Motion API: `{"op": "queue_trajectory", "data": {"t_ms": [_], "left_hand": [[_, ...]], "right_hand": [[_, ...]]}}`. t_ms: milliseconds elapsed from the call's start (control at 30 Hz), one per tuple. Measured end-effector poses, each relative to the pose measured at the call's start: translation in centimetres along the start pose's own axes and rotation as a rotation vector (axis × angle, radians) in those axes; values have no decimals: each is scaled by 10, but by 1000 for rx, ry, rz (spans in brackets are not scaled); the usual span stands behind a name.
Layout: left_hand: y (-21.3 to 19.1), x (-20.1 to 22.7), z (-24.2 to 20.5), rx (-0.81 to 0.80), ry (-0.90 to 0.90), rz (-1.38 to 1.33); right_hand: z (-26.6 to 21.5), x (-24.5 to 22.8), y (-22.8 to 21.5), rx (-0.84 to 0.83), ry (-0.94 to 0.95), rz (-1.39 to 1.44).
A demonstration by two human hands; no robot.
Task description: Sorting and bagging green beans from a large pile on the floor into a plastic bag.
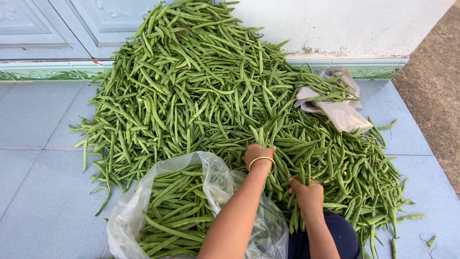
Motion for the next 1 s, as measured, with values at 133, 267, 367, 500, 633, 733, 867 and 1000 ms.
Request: {"op": "queue_trajectory", "data": {"t_ms": [133, 267, 367, 500, 633, 733, 867, 1000], "left_hand": [[1, 14, -7, -3, 4, 32], [15, -14, 28, 69, 66, -151], [6, -21, 20, 24, 175, -377], [-20, 0, -19, -274, 159, -541], [-17, 7, -10, -386, 275, -616], [-29, 18, -17, -319, 270, -514], [-23, 23, -2, -105, 183, 32], [0, 31, 4, 16, 175, 217]], "right_hand": [[-17, -18, -28, 69, -150, 41], [-38, -41, -79, 153, -289, 206], [-33, -38, -113, 111, -284, 432], [-16, -16, -129, -26, -267, 600], [-5, -16, -96, 22, -51, 571], [-6, -35, -69, 186, -180, 258], [24, -15, -54, 241, 43, -358], [8, -29, -53, 244, 8, -137]]}}
Point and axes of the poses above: each hand's wrist, its own z-axis towards the middle knuckle, its own y-axis out of the palm, x = y × z, the point moved 5 cm from there along z, towards the middle knuckle, and after that the axes turned 9 degrees about -x, right-handed, at the moved point
